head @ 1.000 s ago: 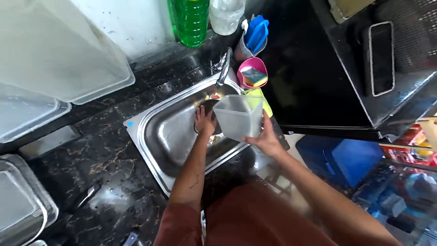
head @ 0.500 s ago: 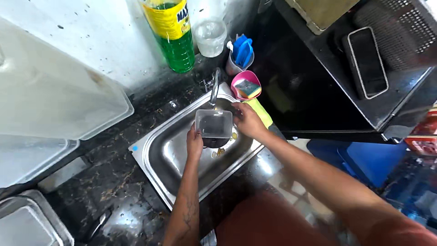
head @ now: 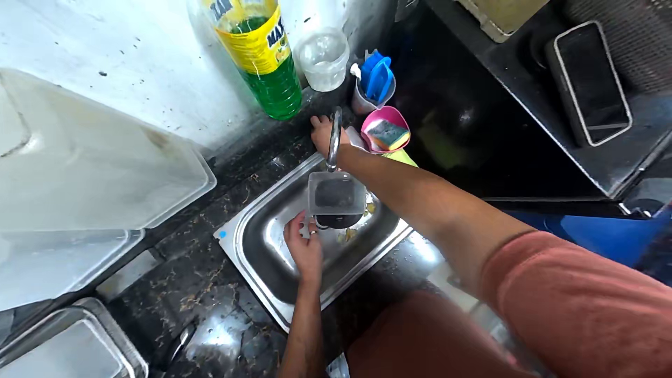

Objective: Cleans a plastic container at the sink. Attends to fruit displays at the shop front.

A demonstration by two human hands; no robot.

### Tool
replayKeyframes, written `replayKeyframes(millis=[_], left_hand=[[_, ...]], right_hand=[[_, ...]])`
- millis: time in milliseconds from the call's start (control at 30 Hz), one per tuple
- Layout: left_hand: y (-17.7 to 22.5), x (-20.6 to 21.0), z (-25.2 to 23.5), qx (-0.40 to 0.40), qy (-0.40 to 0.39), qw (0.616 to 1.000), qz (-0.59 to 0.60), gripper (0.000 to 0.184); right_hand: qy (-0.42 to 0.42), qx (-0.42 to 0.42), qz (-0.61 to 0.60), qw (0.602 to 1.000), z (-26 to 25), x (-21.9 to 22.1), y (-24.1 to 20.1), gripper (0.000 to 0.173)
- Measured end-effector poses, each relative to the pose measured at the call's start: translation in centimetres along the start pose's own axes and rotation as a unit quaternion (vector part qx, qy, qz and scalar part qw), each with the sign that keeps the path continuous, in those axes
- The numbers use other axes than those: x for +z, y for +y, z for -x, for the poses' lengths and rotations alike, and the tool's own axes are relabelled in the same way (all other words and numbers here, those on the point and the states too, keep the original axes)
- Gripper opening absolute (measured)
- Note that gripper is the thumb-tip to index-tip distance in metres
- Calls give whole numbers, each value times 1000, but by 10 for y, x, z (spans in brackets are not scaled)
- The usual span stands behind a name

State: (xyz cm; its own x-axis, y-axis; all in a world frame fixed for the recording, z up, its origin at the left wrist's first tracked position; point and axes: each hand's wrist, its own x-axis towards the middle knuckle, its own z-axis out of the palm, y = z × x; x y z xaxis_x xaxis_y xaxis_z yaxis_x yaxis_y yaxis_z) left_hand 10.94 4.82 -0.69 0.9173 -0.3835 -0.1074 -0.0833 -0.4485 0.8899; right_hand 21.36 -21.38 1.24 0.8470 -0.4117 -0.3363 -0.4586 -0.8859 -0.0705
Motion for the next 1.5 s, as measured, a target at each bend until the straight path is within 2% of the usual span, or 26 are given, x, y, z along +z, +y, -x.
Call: replayKeyframes(millis=[67, 133, 200, 267, 333, 367, 467, 533, 600, 633, 700, 733, 800, 833, 900, 1000, 1033, 1067, 1133, 1167, 1200, 1233, 1300, 1367, 1433, 1500], left_hand=[[23, 8, -7, 15, -22, 997, 68, 29], [43, 21, -21, -39, -80, 977, 195, 28], [59, 37, -43, -144, -106, 928, 327, 26], [70, 46, -63, -172, -111, 900, 385, 21], [76, 42, -72, -112, -138, 925, 336, 15], [76, 36, -72, -63, -146, 947, 278, 14], [56, 19, -66, 29, -85, 982, 164, 17], [24, 10, -53, 14, -8, 987, 161, 15], [-4, 3, -34, -39, 58, 988, 138, 22], [-15, -1, -23, -88, 67, 986, 128, 35], [-30, -6, -3, -227, 14, 963, 147, 65], [-33, -5, 1, -299, -25, 936, 185, 72], [-37, 1, -3, -381, -87, 862, 322, 61], [-39, 4, -9, -390, -93, 825, 400, 53], [-50, 9, -21, -377, -108, 779, 489, 50], [-72, 18, -25, -377, -138, 726, 558, 65], [-78, 21, -23, -377, -146, 701, 587, 72], [-83, 27, -20, -369, -147, 680, 616, 76], [-95, 38, -13, -330, -126, 648, 675, 70], [-99, 42, -12, -319, -118, 639, 690, 68], [-101, 44, -12, -319, -124, 632, 695, 71], [-102, 46, -11, -329, -134, 632, 689, 74], [-102, 51, -7, -355, -158, 615, 686, 85], [-102, 57, -6, -371, -165, 595, 694, 91], [-96, 62, -8, -374, -175, 583, 700, 91], [-91, 62, -14, -366, -191, 583, 700, 82]], right_hand=[[-10, -44, 42, 998, -3, -2, 6, 25], [23, -80, 0, 997, 12, -1, 13, 31], [106, -117, -167, 973, 46, 2, 23, 33], [114, -72, -325, 936, 93, -7, 27, 22], [105, -36, -391, 914, 137, 0, 32, 20], [84, -43, -382, 919, 157, 11, 33, 21], [-76, -109, -231, 964, 179, 48, 27, 43], [-95, -134, -173, 971, 176, 63, 19, 35], [-99, -97, -223, 965, 169, 53, 14, 35], [-100, -55, -284, 952, 167, 47, 12, 33], [-103, 33, -450, 886, 164, 43, 12, 31], [-108, 72, -548, 827, 163, 43, 13, 30], [-135, 135, -697, 691, 162, 46, 14, 32], [-147, 146, -737, 643, 162, 47, 15, 33], [-165, 134, -766, 607, 162, 45, 16, 37], [-115, 118, -745, 647, 157, 33, 8, 34], [-93, 127, -755, 637, 153, 28, 3, 33], [-89, 138, -781, 602, 146, 22, -1, 32], [-147, 120, -831, 523, 135, 10, -5, 37], [-178, 104, -837, 507, 134, 8, -5, 40], [-190, 91, -825, 524, 136, 7, -5, 41], [-188, 67, -802, 563, 141, 6, -2, 41], [-160, -8, -722, 674, 148, -2, 8, 35], [-61, -29, -640, 765, 156, -16, 18, 25], [47, 6, -605, 795, 154, -24, 32, 15], [92, 23, -580, 809, 143, -30, 45, 19]])
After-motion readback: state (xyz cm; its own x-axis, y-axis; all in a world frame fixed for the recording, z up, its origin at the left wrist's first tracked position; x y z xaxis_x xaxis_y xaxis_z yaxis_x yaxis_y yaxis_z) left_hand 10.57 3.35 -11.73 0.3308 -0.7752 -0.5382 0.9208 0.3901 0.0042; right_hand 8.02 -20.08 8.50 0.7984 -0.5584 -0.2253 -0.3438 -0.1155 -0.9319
